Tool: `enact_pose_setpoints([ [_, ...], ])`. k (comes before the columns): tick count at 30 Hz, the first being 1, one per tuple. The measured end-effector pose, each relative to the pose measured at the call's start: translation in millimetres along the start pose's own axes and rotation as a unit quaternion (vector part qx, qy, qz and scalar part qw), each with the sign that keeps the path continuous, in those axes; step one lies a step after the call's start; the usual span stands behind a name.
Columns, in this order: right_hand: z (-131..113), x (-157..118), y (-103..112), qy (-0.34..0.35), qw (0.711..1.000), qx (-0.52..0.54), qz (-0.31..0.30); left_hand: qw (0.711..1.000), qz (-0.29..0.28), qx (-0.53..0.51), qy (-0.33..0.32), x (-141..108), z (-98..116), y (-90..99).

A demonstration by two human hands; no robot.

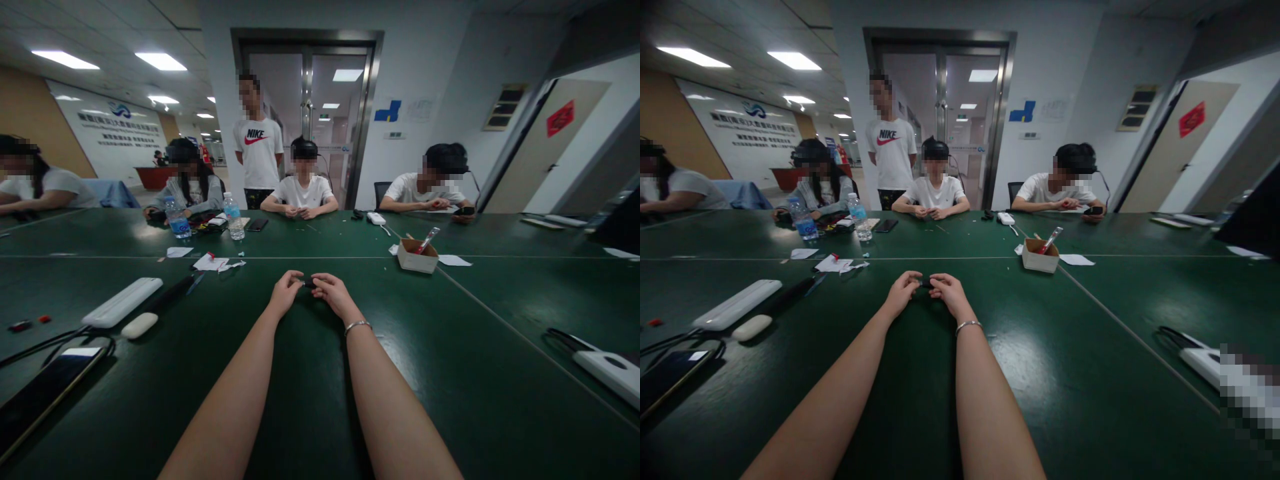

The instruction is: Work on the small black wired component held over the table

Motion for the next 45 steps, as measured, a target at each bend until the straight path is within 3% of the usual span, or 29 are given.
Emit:
enact_pose_setpoints([
  [13, 1.3, 0.6, 0.2, -0.002, 1.000, 0.000, 0.000, 1.000, -0.025, 0.004, 0.009, -1.8, -0.6, -4.0],
  [18, 1.5, 1.4, 0.9, 0.004, 1.000, 0.003, 0.001, 1.000, 0.004, 0.013, 0.002, -0.5, -0.2, 0.6],
  [24, 1.6, 1.3, 1.0, 0.003, 1.000, 0.002, 0.002, 1.000, -0.025, 0.003, -0.010, -1.3, 0.9, -5.0],
  [39, 0.4, 0.4, 0.7, 0.002, 1.000, -0.003, 0.002, 1.000, -0.016, 0.021, 0.006, -2.7, -1.1, -2.8],
  [45, 3.0, 1.9, 2.5, -0.001, 1.000, 0.002, 0.004, 0.999, -0.002, 0.028, -0.017, 0.2, 0.4, 0.9],
])
Point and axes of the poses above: each hand's wrist, its own x-axis towards the middle knuckle, its own y-axis out of the back of the hand, z = x × y, the point moved 10 cm from there along x, towards the middle knuckle, and after that the axes turned 7 degrees about y, right-handed, at the moved point
